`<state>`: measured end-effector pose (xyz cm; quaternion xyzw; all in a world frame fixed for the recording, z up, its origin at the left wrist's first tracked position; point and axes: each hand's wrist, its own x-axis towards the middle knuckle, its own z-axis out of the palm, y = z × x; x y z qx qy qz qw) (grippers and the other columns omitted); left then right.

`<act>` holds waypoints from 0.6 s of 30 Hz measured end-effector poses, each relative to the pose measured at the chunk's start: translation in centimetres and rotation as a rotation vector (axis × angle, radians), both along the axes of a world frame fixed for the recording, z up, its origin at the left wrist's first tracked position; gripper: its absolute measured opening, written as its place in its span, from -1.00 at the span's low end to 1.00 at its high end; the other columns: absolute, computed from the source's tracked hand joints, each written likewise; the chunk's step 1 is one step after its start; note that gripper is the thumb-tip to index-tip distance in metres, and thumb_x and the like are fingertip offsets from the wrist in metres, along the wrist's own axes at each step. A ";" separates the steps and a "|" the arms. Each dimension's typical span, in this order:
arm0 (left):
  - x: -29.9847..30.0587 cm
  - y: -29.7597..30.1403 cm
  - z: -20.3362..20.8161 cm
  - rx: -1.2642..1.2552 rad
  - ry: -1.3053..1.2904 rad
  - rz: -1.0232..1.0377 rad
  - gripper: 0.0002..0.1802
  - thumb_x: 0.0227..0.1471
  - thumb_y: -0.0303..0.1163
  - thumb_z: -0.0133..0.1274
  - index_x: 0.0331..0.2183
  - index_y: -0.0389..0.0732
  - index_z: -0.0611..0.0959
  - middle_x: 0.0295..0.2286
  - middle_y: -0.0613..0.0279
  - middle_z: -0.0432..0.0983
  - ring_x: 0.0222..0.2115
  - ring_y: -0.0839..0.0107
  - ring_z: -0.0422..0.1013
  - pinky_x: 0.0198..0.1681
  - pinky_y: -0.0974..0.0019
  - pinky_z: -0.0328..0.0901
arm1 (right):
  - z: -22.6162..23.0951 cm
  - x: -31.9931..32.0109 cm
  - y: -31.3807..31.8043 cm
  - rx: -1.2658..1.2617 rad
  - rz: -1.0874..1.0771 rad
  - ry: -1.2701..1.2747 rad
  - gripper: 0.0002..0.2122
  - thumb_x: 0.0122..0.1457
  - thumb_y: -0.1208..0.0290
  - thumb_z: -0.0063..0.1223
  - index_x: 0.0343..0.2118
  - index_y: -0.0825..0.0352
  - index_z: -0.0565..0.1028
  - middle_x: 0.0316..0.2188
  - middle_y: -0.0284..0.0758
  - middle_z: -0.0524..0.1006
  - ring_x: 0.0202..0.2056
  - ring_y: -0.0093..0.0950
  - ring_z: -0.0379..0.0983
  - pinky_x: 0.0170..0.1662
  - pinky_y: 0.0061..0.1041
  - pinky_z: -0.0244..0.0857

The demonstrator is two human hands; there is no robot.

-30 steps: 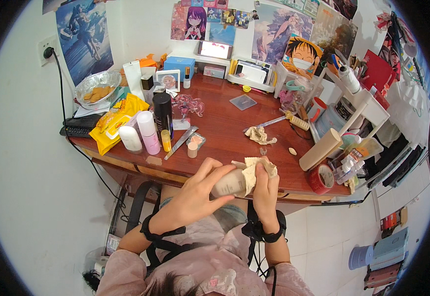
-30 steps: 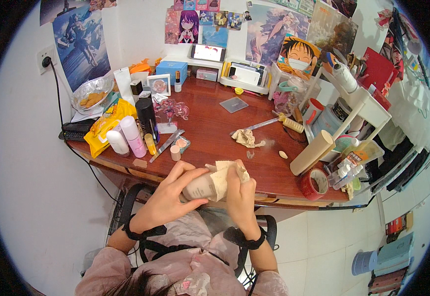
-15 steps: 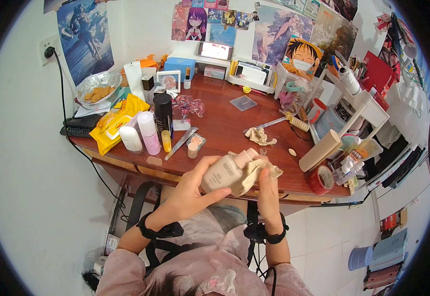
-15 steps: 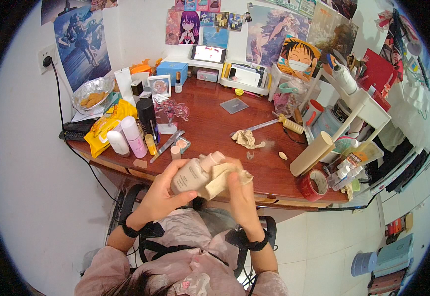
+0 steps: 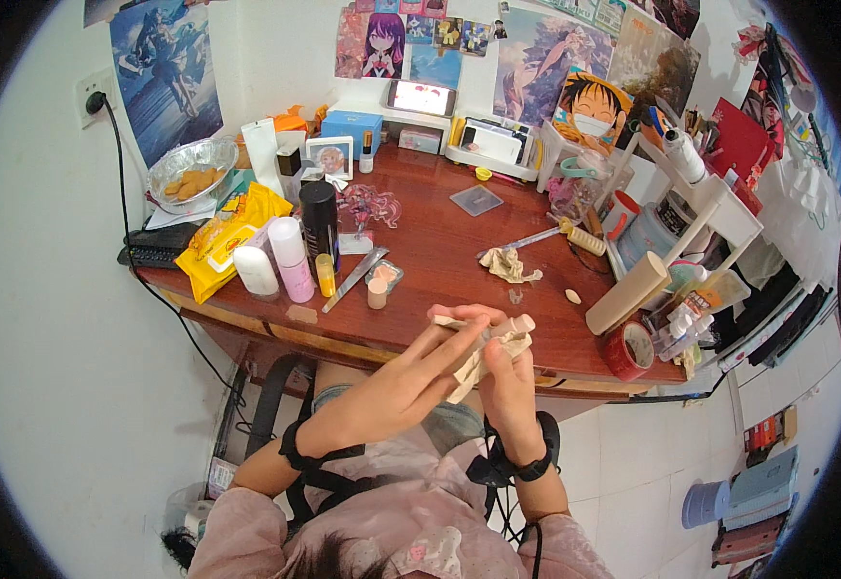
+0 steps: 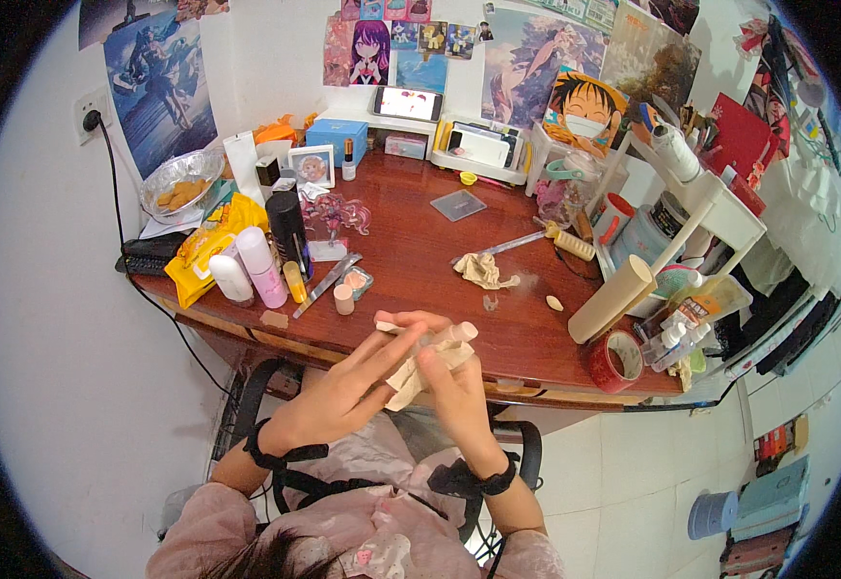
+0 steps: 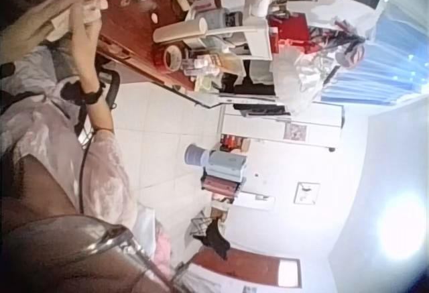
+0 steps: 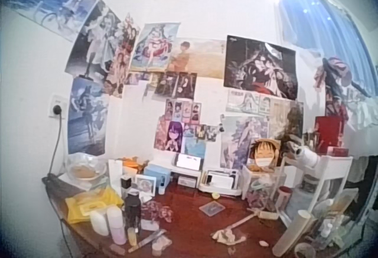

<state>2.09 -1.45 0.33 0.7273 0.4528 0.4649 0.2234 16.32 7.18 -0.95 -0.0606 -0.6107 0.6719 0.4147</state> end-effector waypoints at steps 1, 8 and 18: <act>0.1 0.0 0.1 -0.029 -0.028 -0.015 -0.24 -0.01 -0.59 -0.05 0.24 -0.07 0.14 0.06 -0.10 0.19 0.06 -0.06 0.20 0.10 0.17 0.14 | -0.1 -0.1 -0.1 -0.001 -0.002 0.001 -0.61 0.28 0.21 -0.14 0.04 0.40 0.28 0.02 -0.15 0.40 -0.02 -0.51 0.35 0.05 -0.48 0.23; 0.0 0.0 0.1 0.030 0.018 -0.013 -0.21 -0.03 -0.55 0.02 0.23 -0.10 0.14 0.05 -0.12 0.20 0.06 -0.08 0.21 0.09 0.17 0.15 | -0.3 -0.4 -0.4 -0.058 -0.085 0.161 -0.55 0.26 0.24 -0.09 0.10 0.40 0.19 -0.06 -0.10 0.45 -0.02 -0.36 0.40 0.05 -0.36 0.28; 0.8 0.0 -1.3 -0.123 -0.404 0.006 -0.50 -0.03 -0.62 0.12 -0.05 -0.31 0.30 -0.04 0.11 0.28 0.02 0.39 0.25 0.03 0.33 0.24 | 1.0 -0.3 -0.5 -0.090 -0.189 0.228 -0.36 0.15 0.32 0.08 0.23 0.33 0.05 0.15 -0.13 0.22 0.08 -0.32 0.29 0.09 -0.33 0.25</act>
